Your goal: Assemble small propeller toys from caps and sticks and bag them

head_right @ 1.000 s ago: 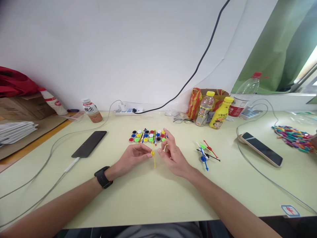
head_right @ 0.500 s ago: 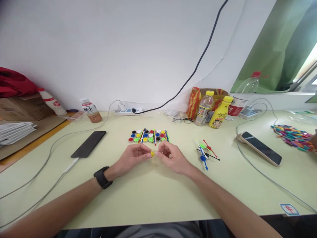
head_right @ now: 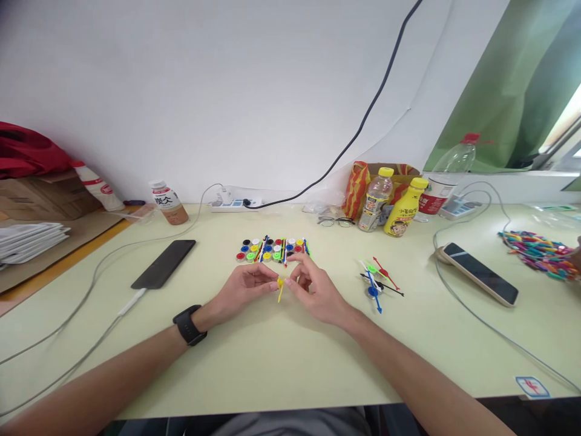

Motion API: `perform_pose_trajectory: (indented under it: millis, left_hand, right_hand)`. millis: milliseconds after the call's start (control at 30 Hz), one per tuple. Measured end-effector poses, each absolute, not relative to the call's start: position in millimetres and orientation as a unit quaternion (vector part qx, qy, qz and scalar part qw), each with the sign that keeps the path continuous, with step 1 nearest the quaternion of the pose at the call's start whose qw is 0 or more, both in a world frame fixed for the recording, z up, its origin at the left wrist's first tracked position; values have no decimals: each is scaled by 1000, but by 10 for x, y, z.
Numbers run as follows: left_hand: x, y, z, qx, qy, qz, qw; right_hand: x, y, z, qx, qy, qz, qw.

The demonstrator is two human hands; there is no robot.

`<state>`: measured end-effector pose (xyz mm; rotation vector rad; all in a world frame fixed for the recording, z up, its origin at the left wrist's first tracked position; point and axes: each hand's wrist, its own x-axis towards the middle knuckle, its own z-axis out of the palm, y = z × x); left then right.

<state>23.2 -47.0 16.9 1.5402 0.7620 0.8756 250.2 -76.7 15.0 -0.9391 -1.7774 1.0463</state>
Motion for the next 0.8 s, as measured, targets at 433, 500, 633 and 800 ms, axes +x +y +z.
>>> perform_pose_trajectory:
  millis: [433, 500, 633, 800]
  left_hand:
    - [232, -472, 171, 654, 331, 381, 563]
    - [232, -473, 171, 655, 326, 377, 568]
    - [225, -472, 155, 659, 310, 364, 580]
    - [224, -473, 148, 662, 310, 352, 585]
  right_hand:
    - [2564, -702, 214, -369, -691, 489, 383]
    - [2523, -708, 200, -363, -654, 522, 411]
    - [2464, -721, 178, -352, -606, 571, 427]
    - [2460, -726, 158, -339, -616, 582, 408]
